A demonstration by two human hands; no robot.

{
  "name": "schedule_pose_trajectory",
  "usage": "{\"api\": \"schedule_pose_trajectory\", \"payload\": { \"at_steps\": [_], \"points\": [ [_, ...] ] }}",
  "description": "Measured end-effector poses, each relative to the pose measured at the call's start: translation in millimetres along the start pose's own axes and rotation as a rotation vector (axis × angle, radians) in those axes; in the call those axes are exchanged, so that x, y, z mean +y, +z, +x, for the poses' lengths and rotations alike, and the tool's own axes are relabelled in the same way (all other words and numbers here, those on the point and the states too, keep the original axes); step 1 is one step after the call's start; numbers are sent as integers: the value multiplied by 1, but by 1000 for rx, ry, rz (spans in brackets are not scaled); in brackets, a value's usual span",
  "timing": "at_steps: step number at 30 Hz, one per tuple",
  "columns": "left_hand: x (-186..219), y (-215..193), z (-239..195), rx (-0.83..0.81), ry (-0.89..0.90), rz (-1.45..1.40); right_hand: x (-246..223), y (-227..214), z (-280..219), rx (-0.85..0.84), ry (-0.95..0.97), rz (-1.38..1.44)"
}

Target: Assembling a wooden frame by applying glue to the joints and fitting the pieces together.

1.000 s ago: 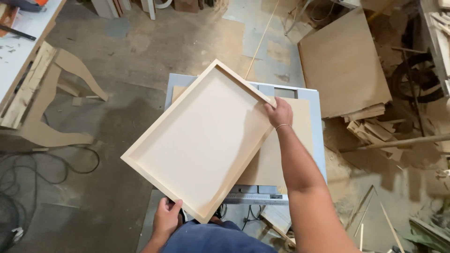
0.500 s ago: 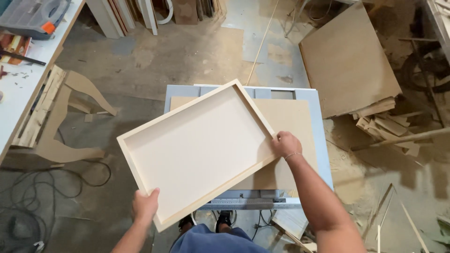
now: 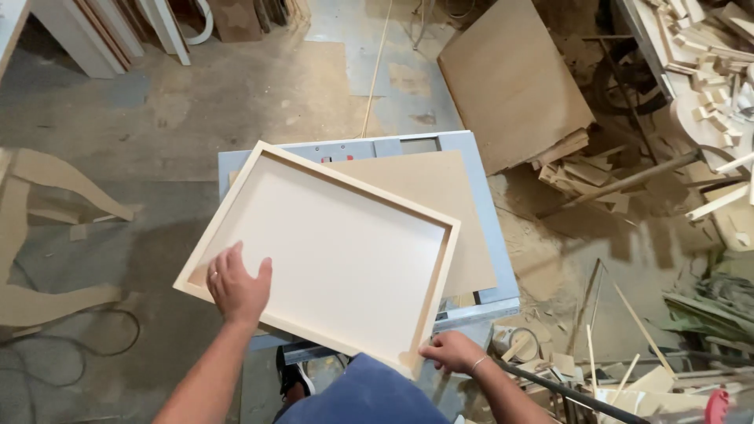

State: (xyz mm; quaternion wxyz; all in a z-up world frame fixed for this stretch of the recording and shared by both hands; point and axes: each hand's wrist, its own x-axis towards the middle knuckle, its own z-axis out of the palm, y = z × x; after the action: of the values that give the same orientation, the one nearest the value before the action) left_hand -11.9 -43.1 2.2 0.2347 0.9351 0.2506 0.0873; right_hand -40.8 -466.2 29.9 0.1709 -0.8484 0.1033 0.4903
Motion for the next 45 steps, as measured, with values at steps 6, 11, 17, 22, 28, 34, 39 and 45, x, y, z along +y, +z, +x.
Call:
{"api": "schedule_pose_trajectory", "payload": {
  "at_steps": [6,11,17,22,28,34,39,45],
  "points": [
    [42,-21,-99,-231,-452,-369,20,-41,78,669,-214,36],
    [20,16,-132,-520,-800,-433,0,-105,161,1030,-307,-91],
    [45,21,-114,-475,-917,-573,-2,-133,189,871,-369,-188],
    [90,8,-89,-565,-784,-568,48,-129,152,848,-195,-31],
    [119,81,-62,-678,-453,-653,163,-114,155,764,181,27],
    [154,105,-71,-840,-258,-942,183,-107,80,905,195,300],
    [180,87,-84,-897,-221,-948,167,-121,5,1029,200,387],
    [165,121,-62,-927,-97,-603,103,-110,-126,1205,-155,661]
  ]
}}
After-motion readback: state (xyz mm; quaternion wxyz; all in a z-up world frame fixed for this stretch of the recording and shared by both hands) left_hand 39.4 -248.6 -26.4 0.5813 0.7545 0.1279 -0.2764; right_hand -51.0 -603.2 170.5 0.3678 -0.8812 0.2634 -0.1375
